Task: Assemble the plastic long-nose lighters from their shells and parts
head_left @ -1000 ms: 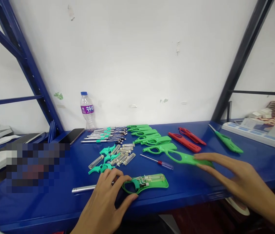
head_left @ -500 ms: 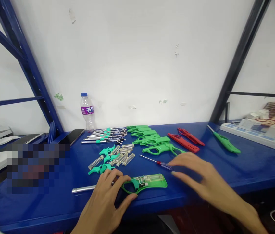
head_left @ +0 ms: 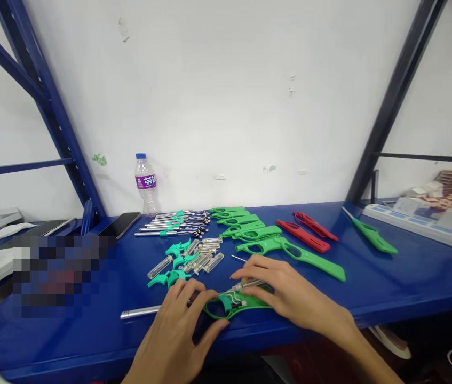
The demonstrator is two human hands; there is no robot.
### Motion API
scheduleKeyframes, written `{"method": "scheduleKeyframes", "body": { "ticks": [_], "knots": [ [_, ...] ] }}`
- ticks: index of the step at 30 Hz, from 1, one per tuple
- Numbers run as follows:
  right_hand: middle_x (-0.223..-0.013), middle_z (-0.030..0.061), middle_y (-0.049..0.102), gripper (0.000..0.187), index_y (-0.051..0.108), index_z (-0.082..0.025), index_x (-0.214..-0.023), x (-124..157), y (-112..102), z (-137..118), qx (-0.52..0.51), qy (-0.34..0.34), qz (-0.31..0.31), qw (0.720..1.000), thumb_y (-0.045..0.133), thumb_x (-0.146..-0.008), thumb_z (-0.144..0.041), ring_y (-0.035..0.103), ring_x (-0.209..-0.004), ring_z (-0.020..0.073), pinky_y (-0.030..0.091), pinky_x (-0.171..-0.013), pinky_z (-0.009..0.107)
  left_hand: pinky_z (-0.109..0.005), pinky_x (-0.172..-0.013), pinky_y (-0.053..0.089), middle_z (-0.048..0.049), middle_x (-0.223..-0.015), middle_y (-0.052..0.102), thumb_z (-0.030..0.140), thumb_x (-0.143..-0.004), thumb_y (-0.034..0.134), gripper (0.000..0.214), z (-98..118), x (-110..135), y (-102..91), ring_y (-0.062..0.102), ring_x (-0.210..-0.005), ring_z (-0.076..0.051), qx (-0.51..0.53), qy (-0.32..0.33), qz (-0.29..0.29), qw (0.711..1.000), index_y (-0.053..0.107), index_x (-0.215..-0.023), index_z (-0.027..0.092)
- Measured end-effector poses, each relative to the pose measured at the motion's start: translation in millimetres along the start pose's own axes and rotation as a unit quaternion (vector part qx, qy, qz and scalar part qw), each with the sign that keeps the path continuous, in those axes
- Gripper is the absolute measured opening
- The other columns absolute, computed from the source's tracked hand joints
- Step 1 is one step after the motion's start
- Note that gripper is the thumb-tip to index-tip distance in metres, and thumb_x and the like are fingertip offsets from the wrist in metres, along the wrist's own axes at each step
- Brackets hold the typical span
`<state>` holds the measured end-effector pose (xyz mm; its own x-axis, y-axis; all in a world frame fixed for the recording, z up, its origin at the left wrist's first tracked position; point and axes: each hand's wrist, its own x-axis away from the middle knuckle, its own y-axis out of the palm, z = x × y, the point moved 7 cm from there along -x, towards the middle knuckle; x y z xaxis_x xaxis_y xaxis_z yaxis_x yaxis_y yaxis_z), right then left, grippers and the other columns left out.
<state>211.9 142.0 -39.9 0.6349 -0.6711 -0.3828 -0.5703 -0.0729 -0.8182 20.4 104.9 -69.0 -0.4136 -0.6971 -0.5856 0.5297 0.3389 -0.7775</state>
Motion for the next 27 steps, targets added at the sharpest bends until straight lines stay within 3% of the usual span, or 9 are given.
{"method": "scheduleKeyframes", "body": {
  "ticks": [4,11,16,23,27],
  "knots": [
    [-0.116,0.003,0.068,0.014,0.072,-0.026,-0.118,-1,6,5,-0.041,0.033,0.02,0.998,0.061,-0.109,-0.025,0.069,-0.102,0.0184,0.054,-0.093,0.03,-0.054,-0.093,0.062,-0.006,-0.112,0.067,0.031,-0.098,0.074,0.026,-1,0,1.9,0.066,-0.105,-0.031,0.004,-0.005,-0.007,1.0,0.066,-0.122,0.028],
    [-0.12,0.0012,0.071,0.014,0.071,-0.027,-0.117,5,7,8,-0.057,0.05,0.035,0.997,0.061,-0.109,-0.024,0.066,-0.112,0.0193,0.048,-0.101,0.032,-0.06,-0.101,0.057,-0.0057,-0.113,0.066,0.033,-0.1,0.071,0.025,-1,1,3.8,0.065,-0.105,-0.03,0.012,-0.014,-0.02,1.0,0.065,-0.124,0.028],
    [-0.107,-0.0002,0.078,0.014,0.075,-0.027,-0.114,7,4,13,-0.03,0.071,0.055,0.996,0.065,-0.108,-0.034,0.066,-0.102,0.021,0.046,-0.095,0.035,-0.064,-0.1,0.057,-0.0058,-0.113,0.066,0.032,-0.1,0.071,0.027,-1,2,3.3,0.064,-0.107,-0.031,0.007,-0.004,-0.007,1.0,0.063,-0.125,0.028],
    [-0.1,0.0,0.078,0.019,0.078,-0.025,-0.104,8,1,11,-0.029,0.075,0.073,0.994,0.062,-0.109,-0.033,0.065,-0.098,0.0203,0.045,-0.09,0.033,-0.055,-0.091,0.062,-0.0052,-0.111,0.068,0.033,-0.099,0.072,0.028,-2,1,3.3,0.067,-0.103,-0.031,-0.011,0.016,0.008,1.0,0.064,-0.125,0.029],
    [-0.1,-0.0011,0.078,0.018,0.078,-0.025,-0.103,10,2,9,-0.032,0.049,0.066,0.996,0.063,-0.109,-0.031,0.064,-0.097,0.0191,0.045,-0.089,0.031,-0.056,-0.091,0.062,-0.0056,-0.113,0.069,0.037,-0.099,0.072,0.029,-1,2,1.6,0.067,-0.104,-0.032,-0.026,0.029,0.027,0.999,0.064,-0.126,0.029]
  ]
}}
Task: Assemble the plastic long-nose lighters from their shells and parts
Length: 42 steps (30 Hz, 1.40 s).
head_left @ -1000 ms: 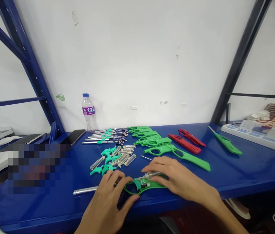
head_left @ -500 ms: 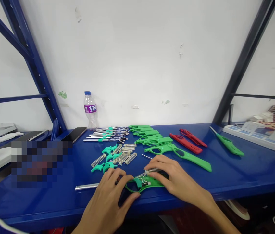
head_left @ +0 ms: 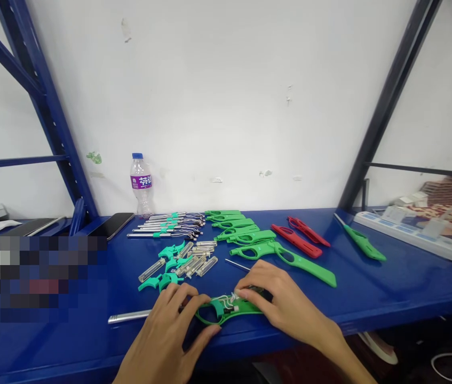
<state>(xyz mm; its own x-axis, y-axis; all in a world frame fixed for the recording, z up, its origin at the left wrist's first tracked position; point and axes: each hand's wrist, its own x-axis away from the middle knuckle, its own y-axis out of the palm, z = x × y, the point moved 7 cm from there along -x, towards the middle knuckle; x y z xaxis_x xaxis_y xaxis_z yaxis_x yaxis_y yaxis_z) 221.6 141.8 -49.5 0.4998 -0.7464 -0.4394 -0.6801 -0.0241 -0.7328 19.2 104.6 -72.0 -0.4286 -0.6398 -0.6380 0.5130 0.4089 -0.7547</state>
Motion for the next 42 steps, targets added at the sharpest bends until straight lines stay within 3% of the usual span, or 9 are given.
{"method": "scheduleKeyframes", "body": {
  "ticks": [7,21,30,35,42],
  "knots": [
    [-0.107,-0.0013,0.078,0.017,0.079,-0.026,-0.106,3,3,5,-0.01,-0.007,-0.027,1.0,0.064,-0.108,-0.034,0.066,-0.102,0.0181,0.046,-0.091,0.029,-0.052,-0.09,0.063,-0.0054,-0.113,0.068,0.037,-0.101,0.069,0.026,0,0,0.9,0.067,-0.103,-0.03,0.011,-0.008,-0.008,1.0,0.064,-0.126,0.029],
    [-0.116,0.003,0.074,0.028,0.08,-0.028,-0.118,9,1,5,-0.01,-0.014,-0.063,0.998,0.055,-0.112,-0.039,0.067,-0.105,0.0186,0.049,-0.093,0.028,-0.055,-0.086,0.064,-0.0057,-0.11,0.068,0.044,-0.103,0.065,0.026,0,0,0.9,0.068,-0.1,-0.031,0.015,-0.007,-0.008,1.0,0.066,-0.126,0.031],
    [-0.114,0.0014,0.074,0.023,0.081,-0.027,-0.113,10,3,6,-0.018,0.014,-0.058,0.998,0.061,-0.109,-0.039,0.068,-0.106,0.0177,0.048,-0.093,0.027,-0.044,-0.084,0.065,-0.0048,-0.106,0.07,0.049,-0.104,0.063,0.026,2,-4,-5.2,0.069,-0.096,-0.027,0.022,-0.001,0.009,1.0,0.07,-0.121,0.03],
    [-0.115,0.0002,0.074,0.021,0.077,-0.032,-0.124,11,3,8,-0.002,0.026,-0.071,0.997,0.063,-0.109,-0.035,0.068,-0.107,0.0191,0.048,-0.094,0.029,-0.045,-0.087,0.064,-0.0047,-0.108,0.069,0.046,-0.104,0.065,0.025,0,-4,-3.2,0.068,-0.096,-0.026,0.027,-0.011,-0.006,1.0,0.071,-0.122,0.029],
    [-0.113,0.0011,0.077,0.023,0.079,-0.034,-0.125,11,1,9,-0.01,0.005,-0.061,0.998,0.064,-0.108,-0.033,0.07,-0.105,0.0199,0.052,-0.093,0.03,-0.052,-0.09,0.062,-0.0056,-0.112,0.067,0.039,-0.101,0.07,0.025,-2,0,2.7,0.065,-0.102,-0.03,0.036,-0.028,-0.034,0.998,0.068,-0.124,0.03]
  ]
}}
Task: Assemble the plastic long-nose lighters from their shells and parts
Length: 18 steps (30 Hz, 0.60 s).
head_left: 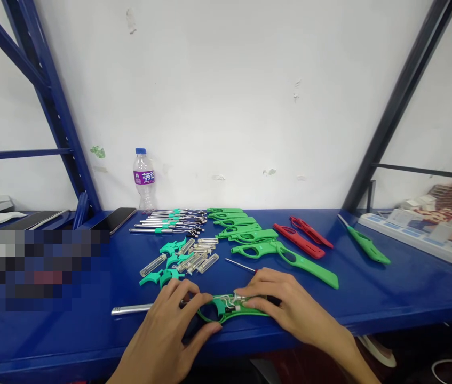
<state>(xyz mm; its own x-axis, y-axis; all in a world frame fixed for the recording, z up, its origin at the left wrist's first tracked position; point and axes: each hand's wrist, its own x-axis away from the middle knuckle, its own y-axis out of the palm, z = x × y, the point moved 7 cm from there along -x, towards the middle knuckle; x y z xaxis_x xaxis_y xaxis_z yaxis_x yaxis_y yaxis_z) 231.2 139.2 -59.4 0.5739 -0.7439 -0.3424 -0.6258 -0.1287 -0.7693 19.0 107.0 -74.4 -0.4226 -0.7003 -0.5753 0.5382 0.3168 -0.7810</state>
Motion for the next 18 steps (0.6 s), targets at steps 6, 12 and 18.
{"method": "scheduleKeyframes", "body": {
  "ticks": [6,12,18],
  "knots": [
    [-0.121,0.0021,0.073,0.025,0.078,-0.036,-0.129,1.1,0.4,-0.3,0.012,0.006,-0.005,1.0,0.064,-0.108,-0.033,0.069,-0.108,0.0199,0.052,-0.096,0.031,-0.051,-0.089,0.061,-0.005,-0.111,0.065,0.037,-0.101,0.07,0.024,0.5,-0.4,1.2,0.063,-0.099,-0.028,0.008,-0.008,-0.01,1.0,0.067,-0.125,0.031],
    [-0.112,0.0044,0.075,0.031,0.077,-0.029,-0.132,1.9,-1.6,-0.6,0.025,-0.016,0.011,1.0,0.052,-0.113,-0.031,0.07,-0.102,0.0202,0.052,-0.09,0.031,-0.054,-0.091,0.061,-0.0052,-0.113,0.066,0.037,-0.101,0.07,0.027,-0.2,0.7,2.1,0.064,-0.103,-0.03,-0.005,-0.001,-0.003,1.0,0.065,-0.127,0.031],
    [-0.115,0.0057,0.077,0.031,0.08,-0.027,-0.123,2.6,-2.9,-1.7,0.013,-0.041,0.014,0.999,0.052,-0.113,-0.035,0.071,-0.105,0.0213,0.054,-0.093,0.032,-0.054,-0.097,0.059,-0.0057,-0.115,0.066,0.038,-0.101,0.07,0.028,-0.7,2.4,3.6,0.063,-0.107,-0.03,-0.009,-0.005,-0.004,1.0,0.064,-0.128,0.031]
  ]
}}
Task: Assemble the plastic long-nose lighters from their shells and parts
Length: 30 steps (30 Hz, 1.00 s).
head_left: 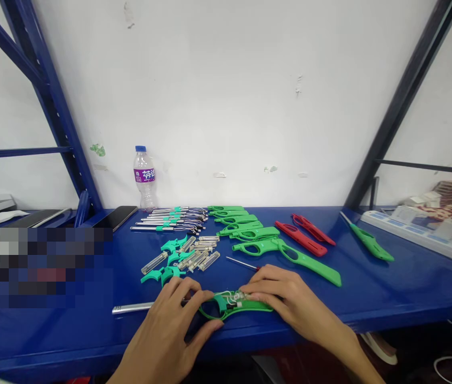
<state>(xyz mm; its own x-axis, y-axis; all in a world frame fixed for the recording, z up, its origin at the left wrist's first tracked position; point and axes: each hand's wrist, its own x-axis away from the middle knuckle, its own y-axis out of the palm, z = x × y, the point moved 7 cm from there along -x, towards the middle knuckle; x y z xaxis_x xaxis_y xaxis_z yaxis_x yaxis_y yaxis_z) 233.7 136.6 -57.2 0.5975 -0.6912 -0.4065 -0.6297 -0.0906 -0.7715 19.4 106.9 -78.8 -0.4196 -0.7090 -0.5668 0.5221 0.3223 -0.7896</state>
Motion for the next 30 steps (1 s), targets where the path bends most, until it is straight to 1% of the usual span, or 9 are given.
{"method": "scheduleKeyframes", "body": {
  "ticks": [3,7,11,13,18,21,25,30],
  "knots": [
    [-0.115,0.0068,0.077,0.032,0.08,-0.026,-0.123,0.0,-0.9,-0.7,0.004,-0.007,0.007,1.0,0.052,-0.112,-0.038,0.07,-0.105,0.022,0.055,-0.093,0.034,-0.055,-0.095,0.06,-0.0052,-0.115,0.067,0.037,-0.101,0.07,0.028,1.2,-0.3,-1.3,0.063,-0.107,-0.03,0.001,0.002,0.006,1.0,0.063,-0.128,0.031],
    [-0.117,0.0075,0.076,0.032,0.08,-0.027,-0.124,-0.9,0.3,0.5,0.01,-0.004,0.0,1.0,0.053,-0.112,-0.039,0.07,-0.107,0.0225,0.056,-0.094,0.035,-0.052,-0.096,0.06,-0.0044,-0.114,0.068,0.038,-0.102,0.069,0.026,1.4,-1.3,-1.5,0.064,-0.105,-0.029,0.003,-0.002,0.002,1.0,0.064,-0.126,0.031],
    [-0.117,0.0066,0.076,0.029,0.08,-0.027,-0.124,-1.6,0.5,1.0,0.007,-0.002,0.0,1.0,0.055,-0.111,-0.035,0.07,-0.107,0.0221,0.055,-0.094,0.034,-0.05,-0.092,0.061,-0.0051,-0.119,0.069,0.043,-0.102,0.068,0.039,-0.3,-1.7,0.0,0.064,-0.109,-0.031,-0.015,-0.008,-0.003,1.0,0.058,-0.138,0.032],
    [-0.118,0.006,0.077,0.028,0.08,-0.027,-0.124,-1.4,0.2,0.9,0.008,-0.004,0.002,1.0,0.057,-0.11,-0.032,0.07,-0.108,0.0217,0.055,-0.094,0.033,-0.05,-0.09,0.062,-0.0051,-0.12,0.069,0.042,-0.103,0.067,0.041,0.4,-2.2,0.4,0.064,-0.108,-0.031,-0.022,0.0,-0.007,1.0,0.056,-0.141,0.033],
    [-0.119,0.0052,0.077,0.027,0.081,-0.029,-0.124,-0.2,0.0,0.6,0.004,-0.016,-0.003,1.0,0.058,-0.11,-0.027,0.07,-0.109,0.0208,0.055,-0.095,0.032,-0.049,-0.087,0.062,-0.0051,-0.116,0.066,0.039,-0.105,0.064,0.03,5.0,-4.8,-0.7,0.063,-0.102,-0.029,-0.026,0.018,-0.024,0.999,0.061,-0.134,0.034],
    [-0.118,0.0061,0.079,0.028,0.08,-0.03,-0.126,-0.3,-0.9,-0.2,0.004,-0.021,-0.002,1.0,0.058,-0.11,-0.029,0.071,-0.108,0.0211,0.057,-0.094,0.033,-0.048,-0.086,0.061,-0.0059,-0.116,0.065,0.038,-0.105,0.064,0.028,5.9,-5.3,-1.2,0.063,-0.102,-0.029,-0.027,0.019,-0.028,0.999,0.063,-0.133,0.033],
    [-0.116,0.0075,0.08,0.029,0.081,-0.027,-0.124,-1.0,-0.6,-2.2,0.007,-0.022,-0.004,1.0,0.055,-0.111,-0.031,0.071,-0.107,0.0218,0.057,-0.093,0.034,-0.048,-0.085,0.061,-0.0056,-0.114,0.065,0.038,-0.104,0.065,0.027,4.5,-3.9,0.0,0.062,-0.1,-0.029,-0.02,0.018,-0.023,0.999,0.064,-0.131,0.034],
    [-0.114,0.0042,0.08,0.031,0.079,-0.032,-0.129,-0.6,-1.0,-5.8,0.016,-0.039,0.003,0.999,0.057,-0.11,-0.022,0.07,-0.104,0.0211,0.054,-0.089,0.033,-0.049,-0.086,0.062,-0.0051,-0.115,0.066,0.037,-0.102,0.068,0.029,1.8,-1.9,1.8,0.063,-0.101,-0.029,-0.012,0.015,-0.012,1.0,0.063,-0.131,0.034]
  ]
}}
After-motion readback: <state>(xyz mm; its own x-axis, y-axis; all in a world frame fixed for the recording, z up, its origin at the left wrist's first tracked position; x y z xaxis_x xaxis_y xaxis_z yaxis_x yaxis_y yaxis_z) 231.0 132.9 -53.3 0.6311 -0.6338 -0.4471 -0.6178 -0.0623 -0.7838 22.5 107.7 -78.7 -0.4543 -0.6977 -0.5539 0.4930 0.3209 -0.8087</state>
